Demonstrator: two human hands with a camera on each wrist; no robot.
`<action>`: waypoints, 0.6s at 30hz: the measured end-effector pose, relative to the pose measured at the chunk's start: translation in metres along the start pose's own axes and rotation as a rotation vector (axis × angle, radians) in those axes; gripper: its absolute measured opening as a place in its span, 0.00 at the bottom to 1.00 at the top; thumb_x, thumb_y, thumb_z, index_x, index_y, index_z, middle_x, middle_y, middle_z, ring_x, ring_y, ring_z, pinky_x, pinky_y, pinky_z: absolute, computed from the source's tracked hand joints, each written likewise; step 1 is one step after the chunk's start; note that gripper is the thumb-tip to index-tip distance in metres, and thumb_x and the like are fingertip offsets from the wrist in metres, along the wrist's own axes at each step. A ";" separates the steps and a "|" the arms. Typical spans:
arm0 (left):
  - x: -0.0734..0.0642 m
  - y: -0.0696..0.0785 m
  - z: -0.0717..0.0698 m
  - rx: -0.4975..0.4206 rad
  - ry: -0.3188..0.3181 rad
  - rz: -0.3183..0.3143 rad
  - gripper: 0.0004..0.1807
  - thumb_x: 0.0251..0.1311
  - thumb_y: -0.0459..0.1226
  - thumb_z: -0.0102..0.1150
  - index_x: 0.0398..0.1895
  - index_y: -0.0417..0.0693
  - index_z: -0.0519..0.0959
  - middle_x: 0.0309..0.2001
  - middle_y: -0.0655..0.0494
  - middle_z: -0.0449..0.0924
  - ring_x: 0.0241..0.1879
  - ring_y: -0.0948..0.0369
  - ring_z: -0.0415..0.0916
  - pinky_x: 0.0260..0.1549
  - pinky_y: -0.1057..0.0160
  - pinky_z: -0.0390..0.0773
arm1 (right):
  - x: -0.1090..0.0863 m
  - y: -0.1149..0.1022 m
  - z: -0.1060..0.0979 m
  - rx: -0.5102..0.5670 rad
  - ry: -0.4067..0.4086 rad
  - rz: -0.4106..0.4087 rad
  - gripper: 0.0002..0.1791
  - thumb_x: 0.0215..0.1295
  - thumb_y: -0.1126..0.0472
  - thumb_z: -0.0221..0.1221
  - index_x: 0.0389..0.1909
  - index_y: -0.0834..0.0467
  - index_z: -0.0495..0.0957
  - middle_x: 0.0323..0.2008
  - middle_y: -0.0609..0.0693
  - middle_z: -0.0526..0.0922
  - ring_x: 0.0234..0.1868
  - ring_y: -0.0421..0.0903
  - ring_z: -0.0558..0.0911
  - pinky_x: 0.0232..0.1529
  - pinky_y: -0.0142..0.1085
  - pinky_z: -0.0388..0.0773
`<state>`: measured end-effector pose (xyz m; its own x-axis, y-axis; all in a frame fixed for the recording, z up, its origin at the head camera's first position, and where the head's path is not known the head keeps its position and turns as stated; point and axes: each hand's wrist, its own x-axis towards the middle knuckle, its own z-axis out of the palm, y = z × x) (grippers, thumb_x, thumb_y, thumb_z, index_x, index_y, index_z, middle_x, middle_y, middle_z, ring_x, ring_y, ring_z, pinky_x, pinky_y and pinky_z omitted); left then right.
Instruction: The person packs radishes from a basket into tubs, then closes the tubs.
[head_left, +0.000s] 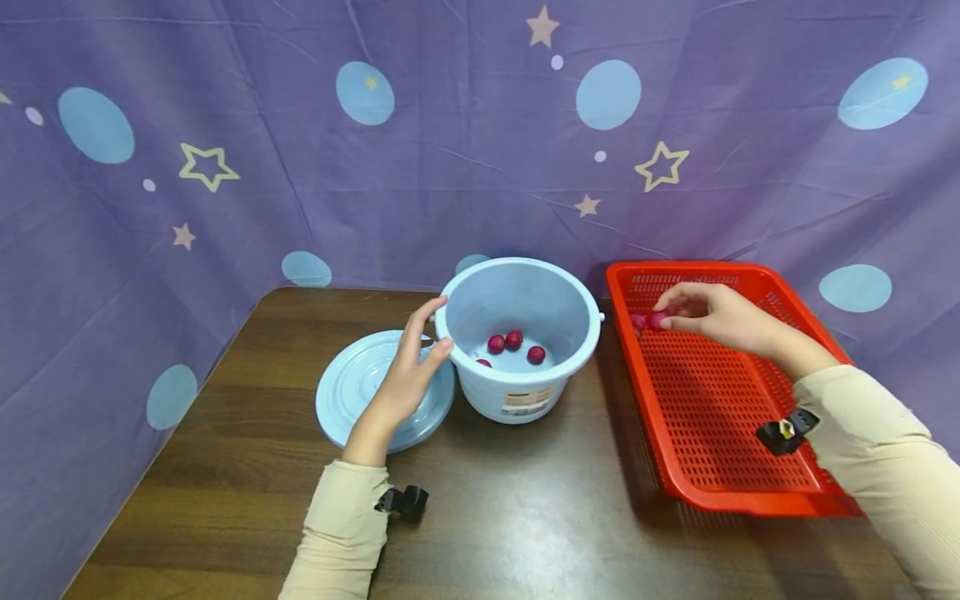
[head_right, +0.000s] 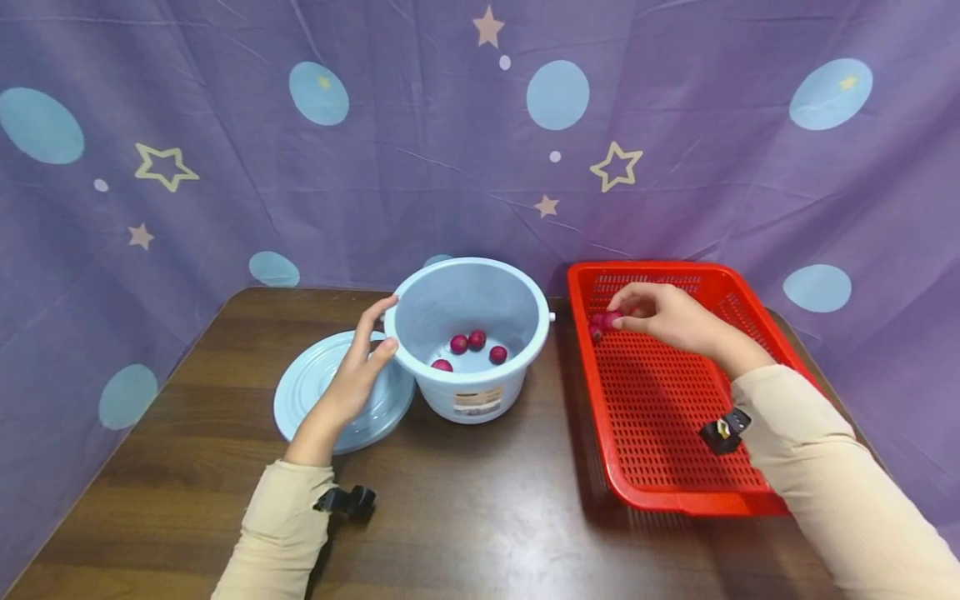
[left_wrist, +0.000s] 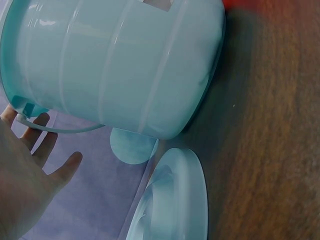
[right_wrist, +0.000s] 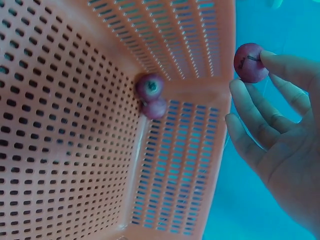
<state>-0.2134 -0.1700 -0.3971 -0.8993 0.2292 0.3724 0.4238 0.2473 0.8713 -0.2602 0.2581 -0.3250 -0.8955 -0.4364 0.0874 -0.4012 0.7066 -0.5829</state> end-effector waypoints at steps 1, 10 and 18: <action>0.000 0.000 0.000 -0.001 0.000 -0.001 0.32 0.70 0.45 0.47 0.76 0.56 0.56 0.73 0.53 0.53 0.67 0.55 0.54 0.62 0.41 0.57 | -0.001 -0.003 0.000 0.002 0.003 -0.004 0.10 0.64 0.60 0.66 0.45 0.57 0.82 0.41 0.50 0.85 0.40 0.39 0.81 0.42 0.25 0.74; 0.000 -0.001 -0.001 -0.008 -0.004 -0.002 0.32 0.70 0.45 0.47 0.76 0.57 0.56 0.74 0.53 0.53 0.68 0.55 0.53 0.62 0.41 0.56 | -0.009 -0.020 0.000 0.007 0.064 -0.081 0.08 0.64 0.62 0.66 0.43 0.55 0.82 0.37 0.47 0.84 0.38 0.39 0.82 0.40 0.24 0.74; 0.000 -0.001 -0.001 -0.010 -0.009 -0.001 0.31 0.71 0.44 0.47 0.76 0.58 0.56 0.73 0.54 0.53 0.67 0.56 0.54 0.62 0.40 0.56 | -0.012 -0.038 0.002 0.054 0.095 -0.121 0.10 0.62 0.64 0.67 0.43 0.54 0.82 0.38 0.47 0.84 0.38 0.39 0.82 0.40 0.24 0.74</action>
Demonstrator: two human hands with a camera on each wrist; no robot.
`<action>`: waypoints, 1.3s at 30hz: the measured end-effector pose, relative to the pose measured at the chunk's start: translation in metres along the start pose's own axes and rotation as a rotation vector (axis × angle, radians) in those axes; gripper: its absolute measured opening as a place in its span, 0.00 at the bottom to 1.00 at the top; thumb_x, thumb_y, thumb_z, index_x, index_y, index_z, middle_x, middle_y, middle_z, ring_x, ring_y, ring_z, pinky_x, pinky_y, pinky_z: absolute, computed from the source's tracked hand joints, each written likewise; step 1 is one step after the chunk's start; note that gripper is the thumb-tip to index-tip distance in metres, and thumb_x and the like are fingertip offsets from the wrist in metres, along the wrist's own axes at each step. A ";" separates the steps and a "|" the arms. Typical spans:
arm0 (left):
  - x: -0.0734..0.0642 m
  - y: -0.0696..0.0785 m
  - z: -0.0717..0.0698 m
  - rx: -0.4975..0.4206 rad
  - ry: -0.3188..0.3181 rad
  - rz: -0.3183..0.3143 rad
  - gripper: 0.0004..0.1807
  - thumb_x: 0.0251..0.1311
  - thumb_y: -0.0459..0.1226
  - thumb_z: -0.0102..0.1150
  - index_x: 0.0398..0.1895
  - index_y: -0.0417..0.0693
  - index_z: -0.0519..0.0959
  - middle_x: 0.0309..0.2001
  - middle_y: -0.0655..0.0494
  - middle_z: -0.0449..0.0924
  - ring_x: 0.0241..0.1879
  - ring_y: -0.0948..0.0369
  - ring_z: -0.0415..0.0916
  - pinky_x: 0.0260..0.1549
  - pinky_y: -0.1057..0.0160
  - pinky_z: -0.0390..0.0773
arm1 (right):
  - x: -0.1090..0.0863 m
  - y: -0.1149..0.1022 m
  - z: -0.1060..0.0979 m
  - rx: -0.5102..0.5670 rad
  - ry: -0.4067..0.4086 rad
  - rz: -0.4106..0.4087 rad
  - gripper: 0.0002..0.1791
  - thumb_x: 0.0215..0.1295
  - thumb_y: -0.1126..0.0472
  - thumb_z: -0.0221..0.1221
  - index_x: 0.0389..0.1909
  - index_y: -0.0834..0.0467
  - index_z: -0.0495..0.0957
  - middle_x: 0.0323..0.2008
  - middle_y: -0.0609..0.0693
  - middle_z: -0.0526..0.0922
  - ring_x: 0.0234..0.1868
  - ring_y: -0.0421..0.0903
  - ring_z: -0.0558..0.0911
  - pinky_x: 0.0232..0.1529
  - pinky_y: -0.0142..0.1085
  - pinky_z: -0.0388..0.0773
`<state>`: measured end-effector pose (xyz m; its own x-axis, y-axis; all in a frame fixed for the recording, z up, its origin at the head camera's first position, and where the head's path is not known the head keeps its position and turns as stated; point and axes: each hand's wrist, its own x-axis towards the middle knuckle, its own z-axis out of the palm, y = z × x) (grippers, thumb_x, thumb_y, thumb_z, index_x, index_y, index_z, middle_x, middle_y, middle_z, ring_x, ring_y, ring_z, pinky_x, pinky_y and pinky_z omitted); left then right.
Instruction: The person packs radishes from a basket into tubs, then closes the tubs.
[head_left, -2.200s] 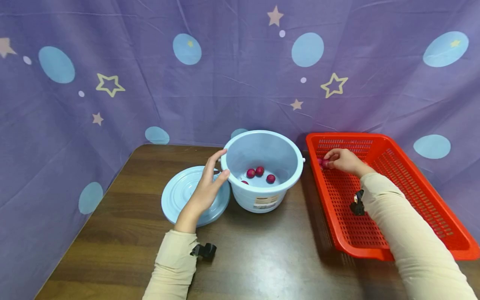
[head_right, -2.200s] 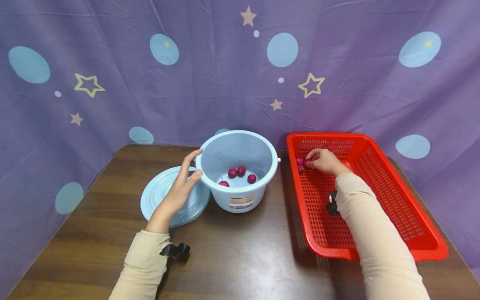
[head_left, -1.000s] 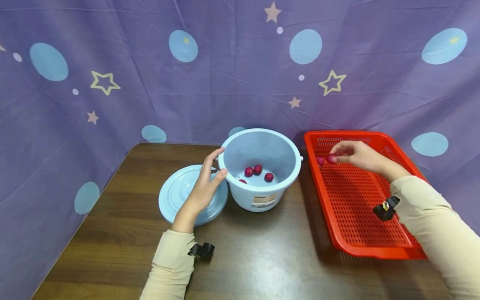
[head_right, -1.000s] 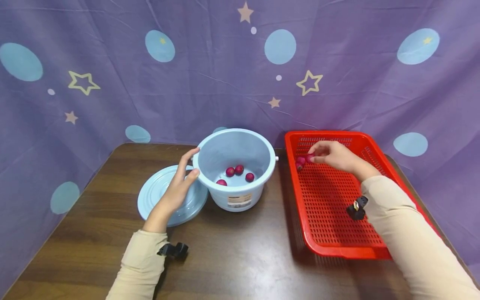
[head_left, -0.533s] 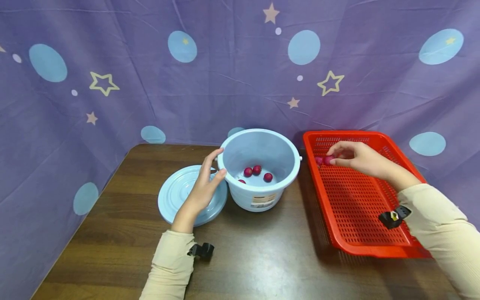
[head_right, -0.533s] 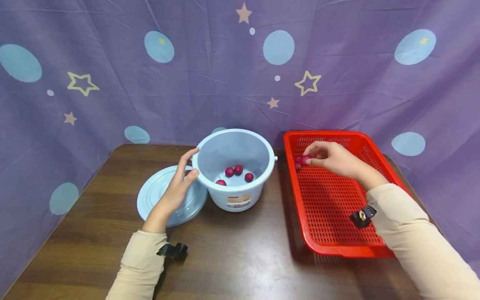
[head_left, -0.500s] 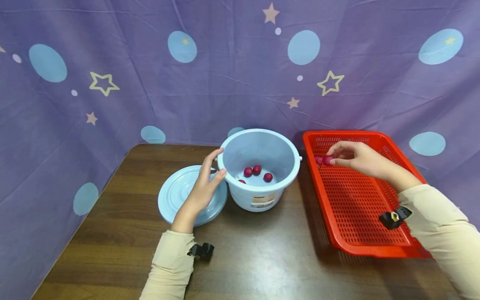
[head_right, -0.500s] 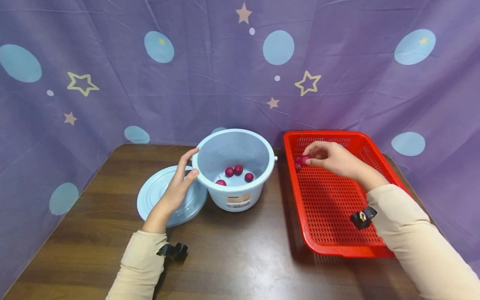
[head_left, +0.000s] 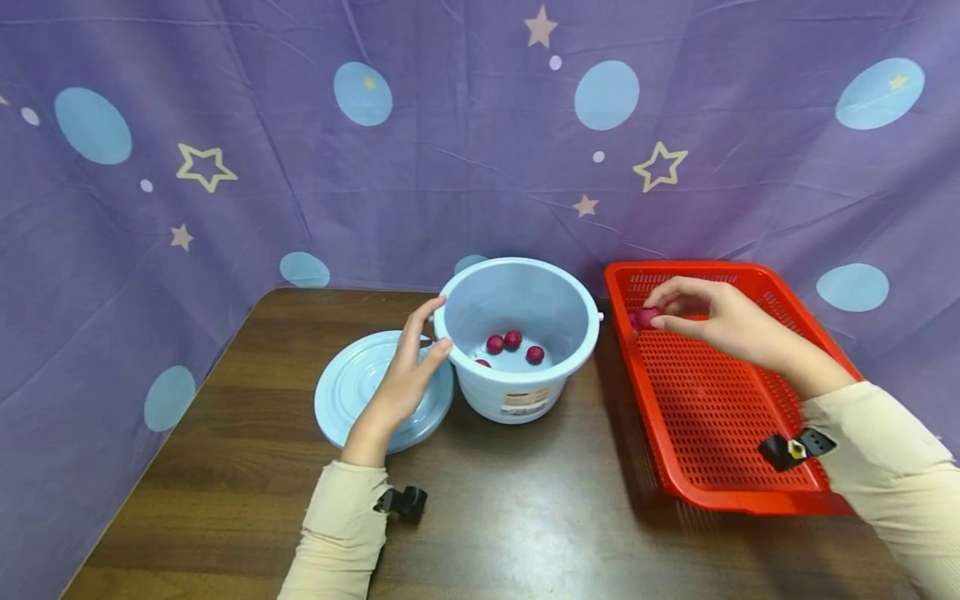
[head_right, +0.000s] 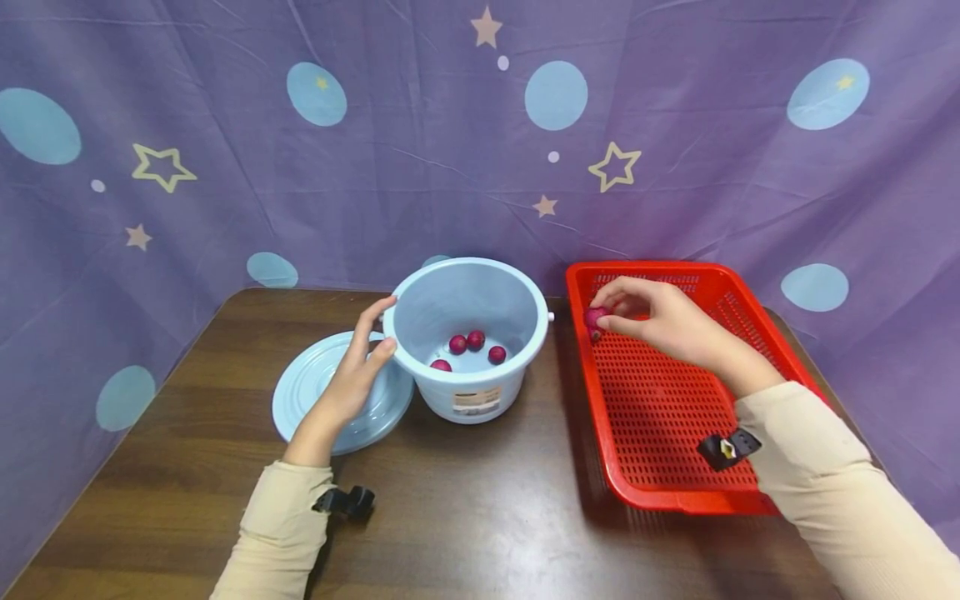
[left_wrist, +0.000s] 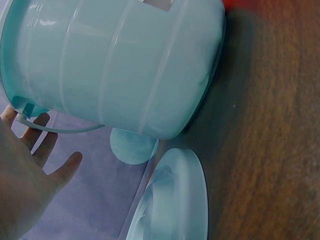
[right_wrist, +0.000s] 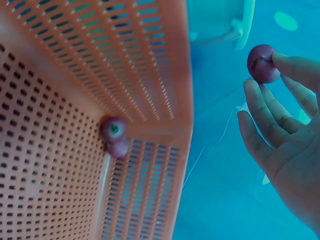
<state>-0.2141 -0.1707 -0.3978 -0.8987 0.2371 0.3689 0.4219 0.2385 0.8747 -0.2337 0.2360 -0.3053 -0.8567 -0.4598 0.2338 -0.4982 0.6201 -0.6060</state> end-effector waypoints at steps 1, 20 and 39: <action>0.000 0.000 0.000 0.001 0.000 0.000 0.31 0.71 0.44 0.47 0.76 0.58 0.56 0.73 0.53 0.53 0.66 0.55 0.54 0.62 0.40 0.56 | 0.000 -0.003 0.000 0.009 0.001 -0.011 0.10 0.62 0.65 0.67 0.43 0.54 0.82 0.38 0.47 0.84 0.38 0.40 0.82 0.40 0.24 0.74; 0.000 0.000 -0.001 0.009 0.003 -0.001 0.31 0.70 0.44 0.47 0.76 0.58 0.56 0.73 0.53 0.54 0.66 0.55 0.54 0.62 0.42 0.57 | 0.015 -0.054 0.017 0.015 -0.023 -0.152 0.12 0.62 0.62 0.67 0.47 0.51 0.82 0.37 0.41 0.84 0.39 0.39 0.81 0.44 0.31 0.77; 0.000 0.006 0.000 -0.004 0.003 -0.031 0.33 0.69 0.38 0.47 0.77 0.49 0.54 0.73 0.45 0.53 0.63 0.48 0.55 0.62 0.42 0.56 | 0.031 -0.063 0.041 0.028 -0.094 -0.210 0.14 0.59 0.66 0.69 0.45 0.52 0.82 0.39 0.41 0.81 0.39 0.39 0.80 0.40 0.38 0.78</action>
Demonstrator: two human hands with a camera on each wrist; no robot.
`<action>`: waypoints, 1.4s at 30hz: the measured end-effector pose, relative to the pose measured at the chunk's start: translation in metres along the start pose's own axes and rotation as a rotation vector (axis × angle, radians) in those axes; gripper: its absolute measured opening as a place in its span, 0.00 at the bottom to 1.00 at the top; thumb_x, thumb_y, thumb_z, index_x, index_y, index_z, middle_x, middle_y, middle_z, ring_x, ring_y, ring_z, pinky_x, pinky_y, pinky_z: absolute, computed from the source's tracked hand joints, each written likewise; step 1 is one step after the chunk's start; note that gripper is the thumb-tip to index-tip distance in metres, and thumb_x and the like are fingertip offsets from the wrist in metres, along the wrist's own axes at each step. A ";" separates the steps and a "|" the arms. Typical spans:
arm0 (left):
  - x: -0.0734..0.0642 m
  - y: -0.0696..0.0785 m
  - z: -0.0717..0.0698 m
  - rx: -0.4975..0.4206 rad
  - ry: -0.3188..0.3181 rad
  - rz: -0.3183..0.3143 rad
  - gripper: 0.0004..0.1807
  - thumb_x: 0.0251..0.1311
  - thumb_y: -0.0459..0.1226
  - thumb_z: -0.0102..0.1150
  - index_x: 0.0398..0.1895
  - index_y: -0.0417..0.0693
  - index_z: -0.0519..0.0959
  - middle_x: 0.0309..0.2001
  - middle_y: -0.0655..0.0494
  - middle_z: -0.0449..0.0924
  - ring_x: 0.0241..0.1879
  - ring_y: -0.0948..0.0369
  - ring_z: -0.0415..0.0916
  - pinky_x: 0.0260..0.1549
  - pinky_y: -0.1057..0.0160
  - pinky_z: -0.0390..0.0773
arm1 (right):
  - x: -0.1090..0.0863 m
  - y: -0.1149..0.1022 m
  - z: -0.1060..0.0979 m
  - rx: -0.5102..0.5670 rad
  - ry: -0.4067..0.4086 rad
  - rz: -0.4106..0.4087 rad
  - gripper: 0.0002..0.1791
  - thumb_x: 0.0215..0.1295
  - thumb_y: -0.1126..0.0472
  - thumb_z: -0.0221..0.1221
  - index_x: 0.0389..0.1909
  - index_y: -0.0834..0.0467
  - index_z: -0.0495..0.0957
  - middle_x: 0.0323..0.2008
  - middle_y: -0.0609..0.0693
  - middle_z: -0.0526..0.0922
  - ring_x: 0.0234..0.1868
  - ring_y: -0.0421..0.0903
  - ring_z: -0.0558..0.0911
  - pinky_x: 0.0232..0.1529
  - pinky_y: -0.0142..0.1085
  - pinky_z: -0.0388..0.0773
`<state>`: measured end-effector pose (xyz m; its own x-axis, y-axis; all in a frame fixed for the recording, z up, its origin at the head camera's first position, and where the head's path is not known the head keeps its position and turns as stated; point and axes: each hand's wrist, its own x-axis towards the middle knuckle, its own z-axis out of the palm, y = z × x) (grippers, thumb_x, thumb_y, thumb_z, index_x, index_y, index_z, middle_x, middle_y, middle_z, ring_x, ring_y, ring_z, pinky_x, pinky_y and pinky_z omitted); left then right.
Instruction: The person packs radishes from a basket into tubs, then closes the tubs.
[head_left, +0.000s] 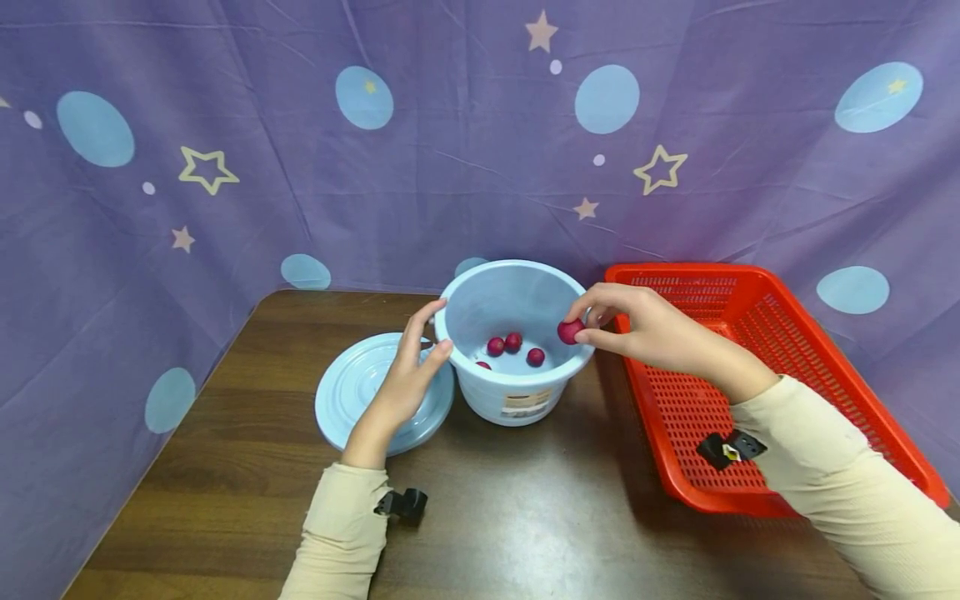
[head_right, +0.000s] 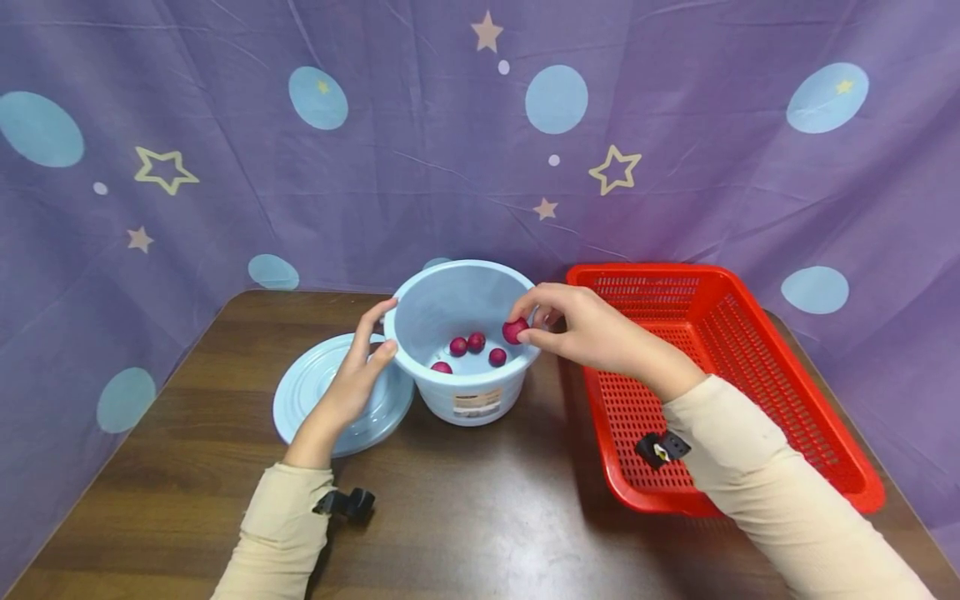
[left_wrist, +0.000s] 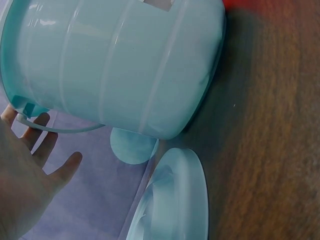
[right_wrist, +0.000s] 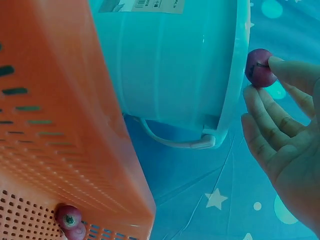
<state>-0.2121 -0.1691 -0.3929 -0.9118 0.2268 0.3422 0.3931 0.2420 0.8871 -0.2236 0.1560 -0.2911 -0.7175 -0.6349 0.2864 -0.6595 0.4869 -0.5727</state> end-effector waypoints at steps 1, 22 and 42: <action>-0.001 0.006 0.000 -0.003 -0.001 -0.003 0.33 0.68 0.37 0.46 0.76 0.47 0.54 0.73 0.43 0.52 0.63 0.48 0.55 0.62 0.41 0.56 | 0.000 0.000 0.001 0.001 -0.002 -0.001 0.13 0.59 0.65 0.69 0.45 0.52 0.82 0.39 0.41 0.81 0.39 0.39 0.79 0.40 0.39 0.78; -0.003 -0.005 0.001 0.001 0.013 0.000 0.33 0.69 0.42 0.48 0.76 0.54 0.55 0.71 0.48 0.55 0.64 0.52 0.55 0.62 0.40 0.56 | 0.002 0.011 0.004 0.001 0.050 0.069 0.11 0.64 0.65 0.65 0.47 0.55 0.82 0.42 0.47 0.83 0.40 0.41 0.81 0.43 0.37 0.78; -0.002 -0.006 0.002 0.018 0.022 0.014 0.32 0.70 0.45 0.48 0.76 0.56 0.56 0.73 0.53 0.55 0.67 0.54 0.54 0.62 0.43 0.58 | -0.019 0.063 -0.027 0.192 0.241 0.225 0.13 0.69 0.66 0.59 0.51 0.65 0.79 0.46 0.55 0.84 0.44 0.39 0.83 0.46 0.25 0.77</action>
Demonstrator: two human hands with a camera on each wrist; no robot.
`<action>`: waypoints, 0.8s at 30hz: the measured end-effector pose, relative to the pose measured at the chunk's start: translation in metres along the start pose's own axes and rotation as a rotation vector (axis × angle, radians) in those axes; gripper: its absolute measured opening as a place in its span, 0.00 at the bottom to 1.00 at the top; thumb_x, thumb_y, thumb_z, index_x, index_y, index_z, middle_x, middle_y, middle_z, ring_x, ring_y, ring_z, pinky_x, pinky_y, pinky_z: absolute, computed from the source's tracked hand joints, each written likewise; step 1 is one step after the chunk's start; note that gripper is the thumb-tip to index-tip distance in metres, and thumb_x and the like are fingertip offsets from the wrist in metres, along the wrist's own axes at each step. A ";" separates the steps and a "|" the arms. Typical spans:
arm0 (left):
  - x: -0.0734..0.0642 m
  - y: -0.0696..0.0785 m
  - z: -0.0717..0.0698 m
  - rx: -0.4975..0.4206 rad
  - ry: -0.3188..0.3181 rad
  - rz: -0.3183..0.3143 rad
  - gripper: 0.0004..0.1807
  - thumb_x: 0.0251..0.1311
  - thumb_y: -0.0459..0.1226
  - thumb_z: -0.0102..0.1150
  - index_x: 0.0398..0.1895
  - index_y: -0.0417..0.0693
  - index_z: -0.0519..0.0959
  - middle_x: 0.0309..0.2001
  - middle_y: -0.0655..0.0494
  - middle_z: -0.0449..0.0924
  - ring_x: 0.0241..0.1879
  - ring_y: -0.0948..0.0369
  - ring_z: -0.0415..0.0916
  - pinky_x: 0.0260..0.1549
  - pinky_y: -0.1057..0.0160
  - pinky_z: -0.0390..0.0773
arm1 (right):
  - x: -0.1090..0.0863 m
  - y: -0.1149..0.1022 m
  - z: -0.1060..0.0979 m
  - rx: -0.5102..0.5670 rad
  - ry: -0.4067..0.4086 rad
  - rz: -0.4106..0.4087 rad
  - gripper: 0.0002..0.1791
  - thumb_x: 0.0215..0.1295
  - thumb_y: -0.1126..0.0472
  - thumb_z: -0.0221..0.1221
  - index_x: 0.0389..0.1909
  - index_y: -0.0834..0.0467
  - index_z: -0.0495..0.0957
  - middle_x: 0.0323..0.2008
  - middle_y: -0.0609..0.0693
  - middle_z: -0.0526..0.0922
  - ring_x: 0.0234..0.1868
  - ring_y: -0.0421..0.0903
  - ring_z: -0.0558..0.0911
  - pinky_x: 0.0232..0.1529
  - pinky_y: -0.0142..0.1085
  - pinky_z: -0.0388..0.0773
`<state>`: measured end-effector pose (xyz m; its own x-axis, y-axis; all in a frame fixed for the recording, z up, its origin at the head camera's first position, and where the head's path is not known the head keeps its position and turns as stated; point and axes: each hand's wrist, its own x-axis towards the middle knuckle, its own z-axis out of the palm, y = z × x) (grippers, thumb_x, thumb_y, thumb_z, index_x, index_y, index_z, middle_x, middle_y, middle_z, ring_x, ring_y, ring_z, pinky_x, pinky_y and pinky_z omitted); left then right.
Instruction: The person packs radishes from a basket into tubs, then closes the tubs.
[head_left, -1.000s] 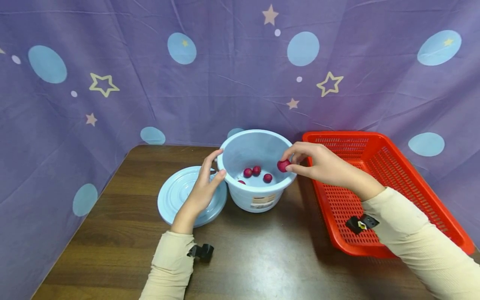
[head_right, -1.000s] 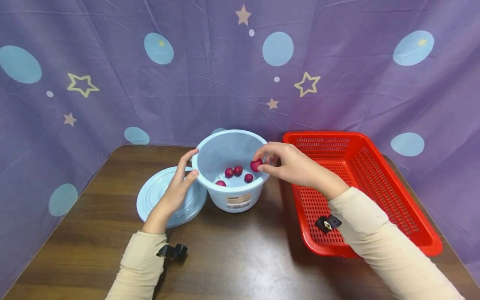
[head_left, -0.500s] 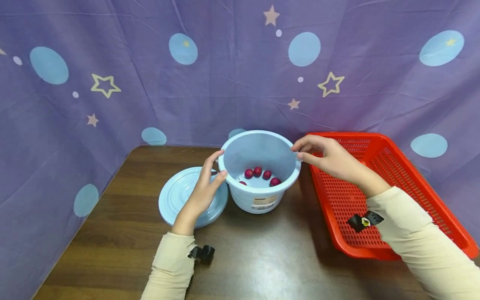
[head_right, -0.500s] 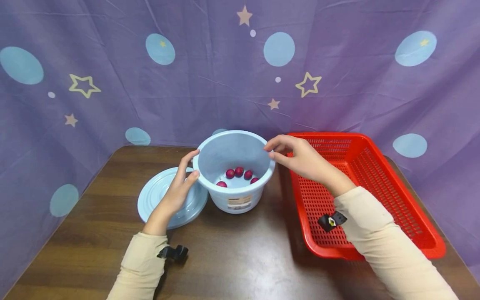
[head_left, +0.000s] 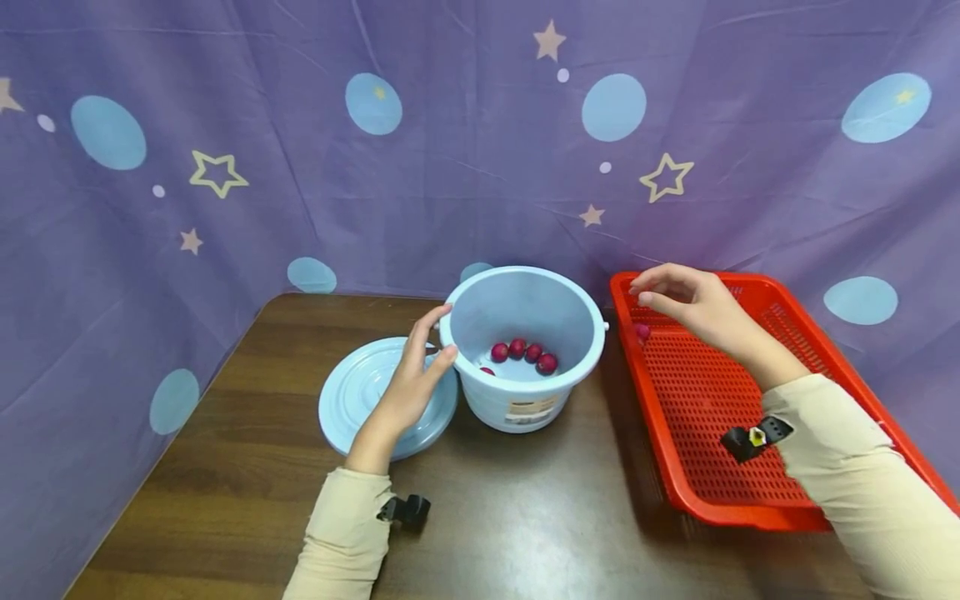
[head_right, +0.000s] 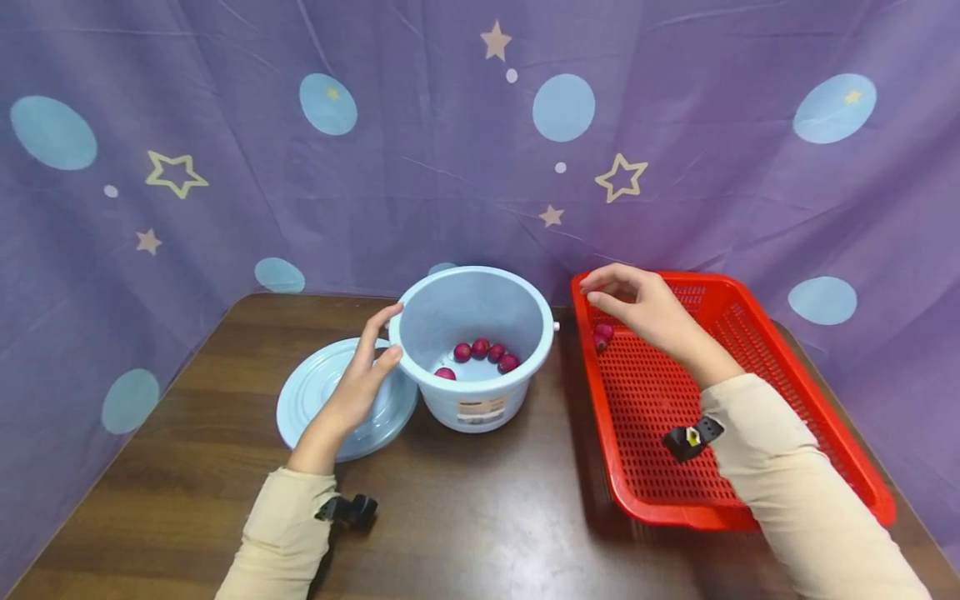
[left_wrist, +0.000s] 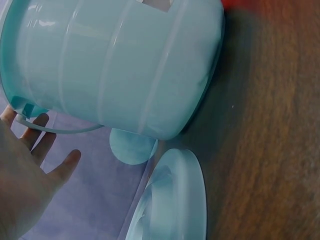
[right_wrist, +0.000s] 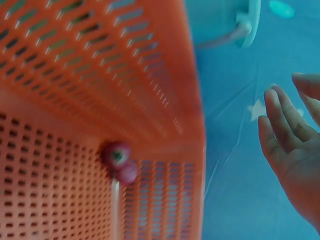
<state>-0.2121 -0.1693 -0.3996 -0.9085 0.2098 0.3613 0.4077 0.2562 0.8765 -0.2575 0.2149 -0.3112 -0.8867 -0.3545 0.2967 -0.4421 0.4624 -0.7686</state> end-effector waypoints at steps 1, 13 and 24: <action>0.000 0.000 0.000 0.001 -0.001 -0.001 0.32 0.70 0.45 0.48 0.76 0.57 0.56 0.73 0.52 0.55 0.67 0.54 0.54 0.62 0.41 0.58 | 0.000 0.004 -0.001 -0.001 -0.001 0.002 0.13 0.69 0.66 0.59 0.52 0.66 0.79 0.46 0.57 0.84 0.44 0.39 0.83 0.46 0.24 0.76; 0.000 -0.001 0.001 0.013 0.008 0.035 0.32 0.69 0.44 0.48 0.75 0.56 0.58 0.68 0.49 0.60 0.57 0.53 0.61 0.59 0.42 0.60 | 0.006 0.051 -0.012 -0.087 -0.014 0.102 0.17 0.68 0.62 0.61 0.54 0.67 0.78 0.50 0.62 0.83 0.44 0.32 0.80 0.45 0.23 0.74; 0.000 -0.003 0.001 0.008 0.016 0.044 0.32 0.69 0.43 0.48 0.75 0.55 0.58 0.68 0.49 0.59 0.57 0.51 0.60 0.60 0.44 0.60 | 0.013 0.090 -0.015 -0.153 -0.053 0.141 0.17 0.65 0.66 0.63 0.52 0.69 0.79 0.49 0.65 0.82 0.43 0.33 0.78 0.42 0.21 0.72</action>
<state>-0.2127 -0.1687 -0.4028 -0.8909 0.2062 0.4047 0.4482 0.2543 0.8570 -0.3110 0.2640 -0.3686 -0.9348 -0.3177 0.1589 -0.3328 0.6271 -0.7043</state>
